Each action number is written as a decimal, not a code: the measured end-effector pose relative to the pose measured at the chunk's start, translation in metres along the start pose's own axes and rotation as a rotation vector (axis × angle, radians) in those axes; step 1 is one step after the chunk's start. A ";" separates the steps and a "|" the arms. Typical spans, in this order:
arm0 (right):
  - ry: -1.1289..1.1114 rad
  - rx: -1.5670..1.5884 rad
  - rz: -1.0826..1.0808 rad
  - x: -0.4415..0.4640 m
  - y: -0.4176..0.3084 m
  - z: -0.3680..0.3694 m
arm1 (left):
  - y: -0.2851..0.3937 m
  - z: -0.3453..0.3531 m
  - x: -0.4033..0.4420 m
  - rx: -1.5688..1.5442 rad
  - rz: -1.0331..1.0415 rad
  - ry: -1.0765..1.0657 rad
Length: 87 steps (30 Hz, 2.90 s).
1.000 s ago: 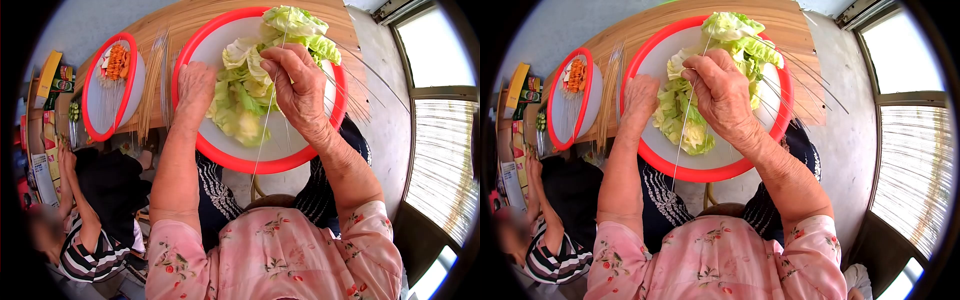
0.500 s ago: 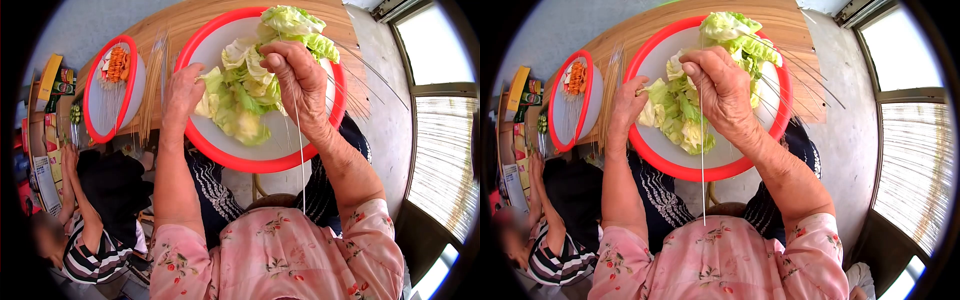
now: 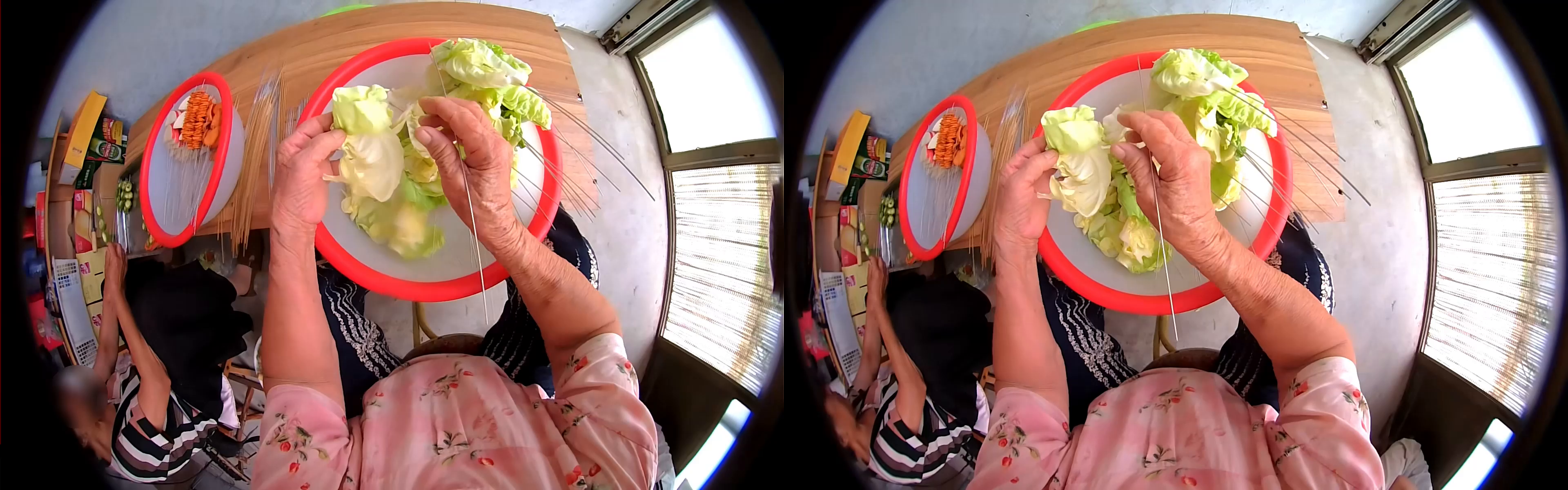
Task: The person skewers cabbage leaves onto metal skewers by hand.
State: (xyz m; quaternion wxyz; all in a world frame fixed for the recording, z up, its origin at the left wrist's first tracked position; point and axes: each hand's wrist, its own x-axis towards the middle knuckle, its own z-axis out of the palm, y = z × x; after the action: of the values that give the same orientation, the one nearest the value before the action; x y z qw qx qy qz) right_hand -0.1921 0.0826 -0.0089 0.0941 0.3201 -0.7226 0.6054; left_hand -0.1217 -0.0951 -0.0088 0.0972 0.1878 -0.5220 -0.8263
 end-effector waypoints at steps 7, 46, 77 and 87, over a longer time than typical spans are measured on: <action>-0.098 0.286 0.340 0.005 0.007 0.005 | 0.001 0.023 -0.005 -0.134 -0.040 -0.064; 0.070 0.428 0.255 0.030 -0.008 -0.002 | -0.023 0.030 0.004 -0.226 -0.208 -0.006; -0.417 0.045 -0.250 0.005 -0.009 -0.011 | -0.019 0.021 0.011 -0.242 -0.142 -0.078; -0.520 -0.081 -0.269 0.013 -0.015 -0.020 | -0.016 0.018 0.011 -0.192 0.092 0.181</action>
State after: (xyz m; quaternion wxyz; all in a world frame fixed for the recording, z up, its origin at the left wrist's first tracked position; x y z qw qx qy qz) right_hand -0.1983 0.0963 0.0152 -0.0020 0.5533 -0.6970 0.4560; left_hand -0.1386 -0.0772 -0.0190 0.1992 0.2271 -0.4380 -0.8467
